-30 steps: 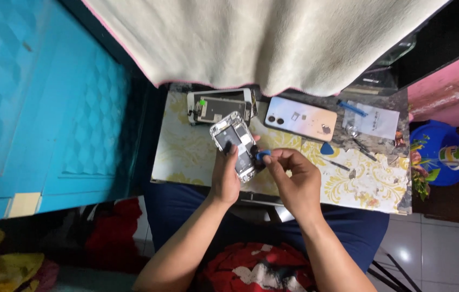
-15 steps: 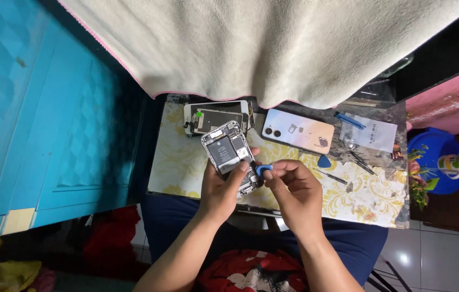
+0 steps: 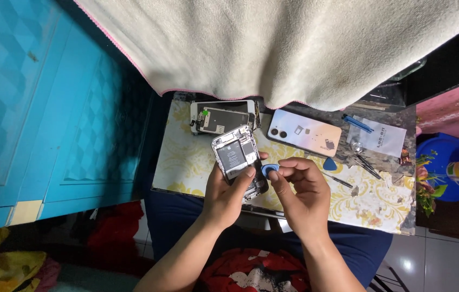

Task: Carefully disconnecting internal ribbon cables and components from a smartphone using a plastic prying tool during a repair process.

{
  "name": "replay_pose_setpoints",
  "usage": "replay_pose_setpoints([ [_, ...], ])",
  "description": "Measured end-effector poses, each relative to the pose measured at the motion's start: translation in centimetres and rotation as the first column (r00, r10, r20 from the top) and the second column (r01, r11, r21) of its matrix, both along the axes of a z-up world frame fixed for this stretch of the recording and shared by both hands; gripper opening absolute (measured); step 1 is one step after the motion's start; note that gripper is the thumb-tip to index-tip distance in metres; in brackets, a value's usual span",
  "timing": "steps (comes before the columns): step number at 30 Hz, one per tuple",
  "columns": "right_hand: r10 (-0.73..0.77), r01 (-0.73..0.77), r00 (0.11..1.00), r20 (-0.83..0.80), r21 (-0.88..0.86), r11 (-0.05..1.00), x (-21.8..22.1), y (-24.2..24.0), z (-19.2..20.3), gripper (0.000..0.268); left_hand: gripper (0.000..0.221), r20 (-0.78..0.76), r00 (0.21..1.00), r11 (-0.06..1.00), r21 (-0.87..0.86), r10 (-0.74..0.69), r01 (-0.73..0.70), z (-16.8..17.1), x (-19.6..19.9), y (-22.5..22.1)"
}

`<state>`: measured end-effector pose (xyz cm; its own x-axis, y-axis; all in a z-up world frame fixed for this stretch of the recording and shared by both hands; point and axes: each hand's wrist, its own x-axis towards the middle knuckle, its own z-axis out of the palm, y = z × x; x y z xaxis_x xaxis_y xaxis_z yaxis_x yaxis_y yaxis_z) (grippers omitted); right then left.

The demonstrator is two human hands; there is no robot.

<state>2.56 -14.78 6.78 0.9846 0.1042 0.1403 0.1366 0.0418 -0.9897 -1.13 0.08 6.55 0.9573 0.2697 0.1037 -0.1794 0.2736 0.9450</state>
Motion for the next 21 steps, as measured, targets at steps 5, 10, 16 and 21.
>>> replay_pose_setpoints([
  [5,-0.018,0.018,0.999,0.048,-0.011,1.000,0.7,0.0,0.2,0.026,0.033,0.013,1.000,0.999,0.036,0.006,-0.006,0.6,-0.1,-0.8],
  [10,-0.038,0.040,0.997,0.069,-0.025,0.999,2.1,1.1,1.8,0.022,0.031,-0.037,0.999,0.996,0.090,-0.008,0.012,-0.3,-0.6,-0.3],
  [16,-0.013,0.016,0.999,-0.048,0.068,0.998,2.9,2.2,1.3,0.019,0.031,-0.002,1.000,0.988,0.156,0.019,-0.019,0.1,-0.6,-0.7],
  [21,-0.016,0.027,0.991,-0.133,0.083,0.996,2.6,2.4,1.8,0.020,0.034,-0.051,0.998,0.970,0.242,0.040,-0.026,0.2,-0.9,-1.0],
])
